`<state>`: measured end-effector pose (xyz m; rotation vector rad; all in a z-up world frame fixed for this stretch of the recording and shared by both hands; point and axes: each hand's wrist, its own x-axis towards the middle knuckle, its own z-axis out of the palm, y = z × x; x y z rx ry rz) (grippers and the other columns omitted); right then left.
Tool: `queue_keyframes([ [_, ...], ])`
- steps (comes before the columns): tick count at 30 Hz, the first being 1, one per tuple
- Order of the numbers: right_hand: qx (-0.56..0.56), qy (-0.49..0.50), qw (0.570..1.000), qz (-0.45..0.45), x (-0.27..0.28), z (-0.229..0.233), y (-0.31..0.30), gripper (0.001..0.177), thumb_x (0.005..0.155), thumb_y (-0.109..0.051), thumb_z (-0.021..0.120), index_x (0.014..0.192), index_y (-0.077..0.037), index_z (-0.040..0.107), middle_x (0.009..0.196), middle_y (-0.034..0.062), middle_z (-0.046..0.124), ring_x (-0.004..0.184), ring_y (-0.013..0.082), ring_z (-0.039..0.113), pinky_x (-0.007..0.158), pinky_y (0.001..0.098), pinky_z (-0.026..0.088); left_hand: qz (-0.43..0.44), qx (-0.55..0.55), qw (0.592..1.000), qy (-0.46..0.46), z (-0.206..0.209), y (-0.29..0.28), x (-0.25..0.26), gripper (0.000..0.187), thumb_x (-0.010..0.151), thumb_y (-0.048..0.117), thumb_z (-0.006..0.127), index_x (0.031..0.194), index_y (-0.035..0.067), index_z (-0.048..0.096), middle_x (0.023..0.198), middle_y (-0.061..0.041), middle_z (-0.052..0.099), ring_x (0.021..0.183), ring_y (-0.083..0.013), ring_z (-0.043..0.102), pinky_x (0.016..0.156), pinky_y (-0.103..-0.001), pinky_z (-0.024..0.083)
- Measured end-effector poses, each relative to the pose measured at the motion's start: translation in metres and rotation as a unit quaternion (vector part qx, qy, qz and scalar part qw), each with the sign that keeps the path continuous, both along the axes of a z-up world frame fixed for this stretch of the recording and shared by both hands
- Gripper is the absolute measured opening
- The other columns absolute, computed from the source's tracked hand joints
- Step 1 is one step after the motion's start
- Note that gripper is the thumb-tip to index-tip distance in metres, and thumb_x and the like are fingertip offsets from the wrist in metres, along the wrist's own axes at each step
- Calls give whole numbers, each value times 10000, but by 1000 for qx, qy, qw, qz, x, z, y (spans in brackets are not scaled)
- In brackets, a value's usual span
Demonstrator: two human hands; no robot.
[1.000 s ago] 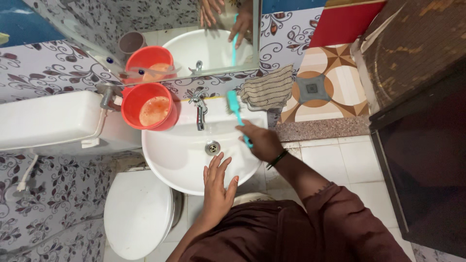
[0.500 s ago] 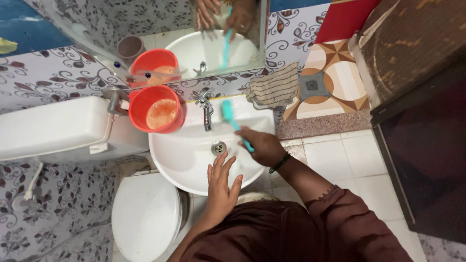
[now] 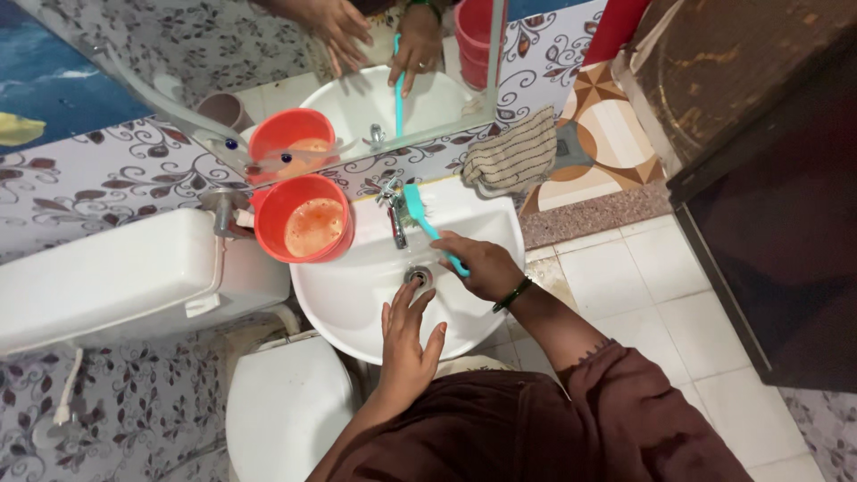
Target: The person scrubs a white bathroom sink using a blue scrub brush. They repeatedly dip the brush into a red bucket containing soapy water and scrub the basin, faucet, and drain area. The person rinses the brush under running water and continues scrubbing different parts of the sink throughout the clip.
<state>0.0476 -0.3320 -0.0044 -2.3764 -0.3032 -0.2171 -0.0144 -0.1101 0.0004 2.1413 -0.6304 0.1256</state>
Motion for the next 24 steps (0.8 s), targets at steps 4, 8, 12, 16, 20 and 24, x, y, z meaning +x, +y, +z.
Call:
queue_keyframes([
  [4, -26, -49, 995, -80, -10, -3, -19, 311, 981, -256, 648, 1286, -195, 661, 1320, 124, 682, 1005, 354, 728, 815, 447, 589, -10, 0, 1000, -3, -3, 13, 6, 502, 949, 225, 658, 1422, 94, 551, 1582, -163, 436, 1502, -383, 361, 1188, -633, 211],
  [8, -87, -59, 984, -145, -6, -22, -18, 309, 979, -223, 647, 1284, -168, 656, 1374, 169, 650, 960, 353, 729, 775, 439, 592, -25, 3, 1000, 2, -5, 16, 9, 506, 941, 226, 662, 1419, 96, 555, 1573, -154, 444, 1500, -380, 363, 1188, -636, 216],
  [12, -83, -63, 992, -71, -4, -31, 19, 378, 935, -238, 677, 1305, -161, 656, 1356, 181, 647, 901, 344, 737, 733, 428, 594, -46, 5, 999, 8, -2, 9, 12, 504, 936, 217, 658, 1413, 90, 557, 1583, -156, 439, 1505, -381, 360, 1188, -644, 199],
  [16, -27, -111, 992, -49, -14, -24, 9, 366, 946, -242, 683, 1308, -189, 662, 1346, 138, 669, 956, 337, 749, 745, 405, 603, -52, 1, 999, 2, -1, 6, 12, 491, 947, 229, 653, 1407, 85, 560, 1590, -158, 431, 1507, -387, 349, 1189, -640, 207],
  [20, -106, -49, 988, -97, -7, -21, -15, 373, 954, -219, 672, 1324, -185, 640, 1422, 147, 629, 902, 328, 743, 738, 423, 597, -42, 3, 999, 9, -4, 1, 9, 481, 951, 229, 650, 1400, 80, 561, 1597, -161, 416, 1507, -388, 348, 1189, -644, 201],
  [24, -57, -40, 998, 3, 2, -22, 3, 419, 925, -229, 676, 1341, -186, 642, 1426, 143, 620, 916, 312, 748, 744, 410, 605, -37, 5, 999, 4, -4, -16, 4, 475, 959, 232, 651, 1403, 84, 571, 1592, -174, 407, 1507, -404, 341, 1183, -646, 199],
])
